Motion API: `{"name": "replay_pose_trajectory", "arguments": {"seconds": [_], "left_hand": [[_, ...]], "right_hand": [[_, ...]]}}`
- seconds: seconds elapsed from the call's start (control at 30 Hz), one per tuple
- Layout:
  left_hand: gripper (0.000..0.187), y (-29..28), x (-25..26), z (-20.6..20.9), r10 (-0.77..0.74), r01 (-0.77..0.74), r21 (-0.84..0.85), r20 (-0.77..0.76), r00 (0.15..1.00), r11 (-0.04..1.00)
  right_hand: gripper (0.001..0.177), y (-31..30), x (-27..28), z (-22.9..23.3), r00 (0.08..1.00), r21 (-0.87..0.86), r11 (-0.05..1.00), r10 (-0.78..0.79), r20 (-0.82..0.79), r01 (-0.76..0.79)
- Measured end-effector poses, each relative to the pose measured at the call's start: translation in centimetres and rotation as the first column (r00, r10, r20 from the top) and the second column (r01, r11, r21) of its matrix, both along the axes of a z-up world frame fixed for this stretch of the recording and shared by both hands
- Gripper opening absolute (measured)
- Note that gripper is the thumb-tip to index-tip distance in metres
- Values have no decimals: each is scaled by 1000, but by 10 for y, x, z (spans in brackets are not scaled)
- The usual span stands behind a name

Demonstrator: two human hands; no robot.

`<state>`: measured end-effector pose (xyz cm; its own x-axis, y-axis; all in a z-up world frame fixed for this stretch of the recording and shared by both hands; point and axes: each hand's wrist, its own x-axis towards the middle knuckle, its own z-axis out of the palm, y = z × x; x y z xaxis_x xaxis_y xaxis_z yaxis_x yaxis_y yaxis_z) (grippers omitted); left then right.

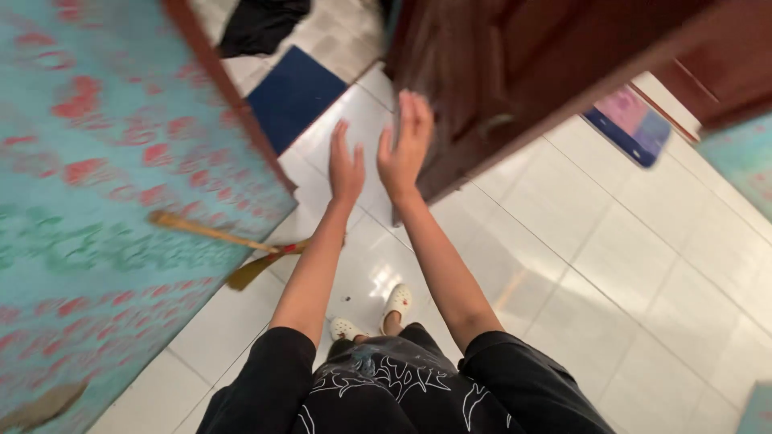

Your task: Sweeping a tiled hallway with a broom and moving floor mats.

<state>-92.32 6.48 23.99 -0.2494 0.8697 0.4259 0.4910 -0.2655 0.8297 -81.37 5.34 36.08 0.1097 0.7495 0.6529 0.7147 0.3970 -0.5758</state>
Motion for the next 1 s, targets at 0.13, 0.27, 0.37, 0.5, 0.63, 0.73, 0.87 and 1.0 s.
{"name": "replay_pose_trajectory", "arguments": {"seconds": [0.13, 0.27, 0.37, 0.5, 0.63, 0.73, 0.87, 1.0], "left_hand": [[51, 8, 100, 88, -303, 286, 221, 44, 952, 932], [53, 19, 176, 143, -428, 426, 334, -73, 901, 841], [55, 40, 211, 145, -508, 517, 339, -120, 853, 786], [57, 47, 240, 136, -469, 460, 320, -53, 881, 828], [57, 54, 262, 115, -444, 451, 281, -93, 891, 847], [57, 54, 285, 115, -416, 423, 277, -88, 905, 863], [61, 55, 322, 113, -380, 390, 305, -93, 920, 869], [58, 59, 370, 113, -413, 422, 284, -95, 906, 861]], "right_hand": [[67, 4, 88, 35, 962, 382, 885, -271, -42, 266], [84, 17, 149, 62, 939, 404, 854, -247, -240, 328], [86, 24, 174, 76, 948, 405, 868, -196, -251, 287], [72, 34, 191, 41, 913, 202, 958, -111, -393, 203], [55, 36, 209, 32, 871, 147, 961, -140, -471, 234], [53, 37, 232, 29, 901, 219, 925, -214, -377, 311], [50, 38, 275, 16, 879, 115, 909, -345, -330, 400], [48, 39, 316, 39, 885, 193, 907, -286, -368, 373]]}}
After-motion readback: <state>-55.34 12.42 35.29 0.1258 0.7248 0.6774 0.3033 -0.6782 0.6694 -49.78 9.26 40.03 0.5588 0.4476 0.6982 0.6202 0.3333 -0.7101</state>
